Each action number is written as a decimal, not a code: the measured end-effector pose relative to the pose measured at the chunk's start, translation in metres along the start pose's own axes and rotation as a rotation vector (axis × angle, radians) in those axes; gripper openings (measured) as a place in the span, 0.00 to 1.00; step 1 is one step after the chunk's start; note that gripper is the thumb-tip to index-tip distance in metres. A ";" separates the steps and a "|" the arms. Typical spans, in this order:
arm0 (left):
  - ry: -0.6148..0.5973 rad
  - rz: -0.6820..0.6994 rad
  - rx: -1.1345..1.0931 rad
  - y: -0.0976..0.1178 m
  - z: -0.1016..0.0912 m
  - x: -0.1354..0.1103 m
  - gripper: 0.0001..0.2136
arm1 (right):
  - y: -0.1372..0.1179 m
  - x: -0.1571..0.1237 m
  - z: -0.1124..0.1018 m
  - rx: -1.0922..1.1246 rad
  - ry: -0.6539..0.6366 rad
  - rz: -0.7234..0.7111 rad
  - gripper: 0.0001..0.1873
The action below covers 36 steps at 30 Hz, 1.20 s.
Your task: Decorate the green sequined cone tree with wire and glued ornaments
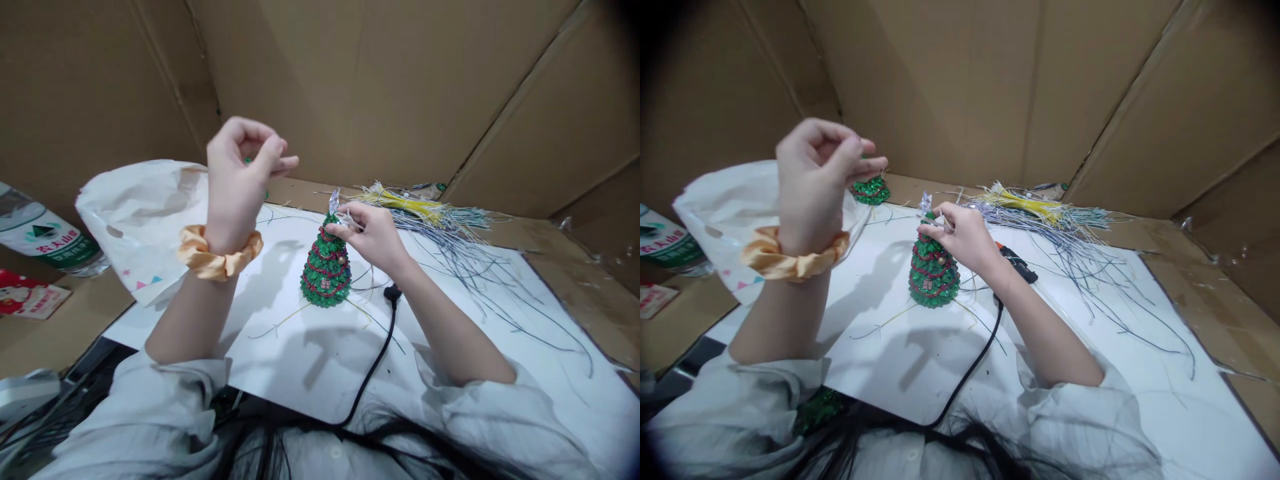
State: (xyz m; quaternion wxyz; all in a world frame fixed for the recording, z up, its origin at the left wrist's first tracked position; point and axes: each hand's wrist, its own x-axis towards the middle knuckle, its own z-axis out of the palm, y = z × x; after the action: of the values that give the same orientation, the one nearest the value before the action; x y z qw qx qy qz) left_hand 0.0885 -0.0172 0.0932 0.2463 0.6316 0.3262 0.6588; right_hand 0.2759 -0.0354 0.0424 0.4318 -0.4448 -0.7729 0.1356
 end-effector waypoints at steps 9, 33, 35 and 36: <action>0.113 -0.549 -0.048 -0.067 -0.022 -0.065 0.15 | -0.027 0.046 -0.015 -0.094 0.250 -0.041 0.16; -0.208 -0.937 -1.046 -0.065 -0.014 -0.074 0.18 | -0.009 0.053 -0.032 0.357 0.300 0.239 0.19; -0.219 -0.997 -1.049 -0.069 -0.015 -0.074 0.19 | -0.001 0.049 -0.033 0.476 0.214 0.279 0.20; -0.223 -1.031 -1.051 -0.071 -0.015 -0.075 0.19 | 0.001 0.047 -0.034 0.526 0.174 0.292 0.21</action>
State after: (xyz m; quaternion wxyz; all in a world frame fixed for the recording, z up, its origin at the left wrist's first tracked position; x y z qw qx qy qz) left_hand 0.0730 -0.0269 -0.0091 0.8254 0.2607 0.1961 0.4607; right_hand 0.2921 -0.0028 0.0877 0.5727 -0.4342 -0.5992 0.3528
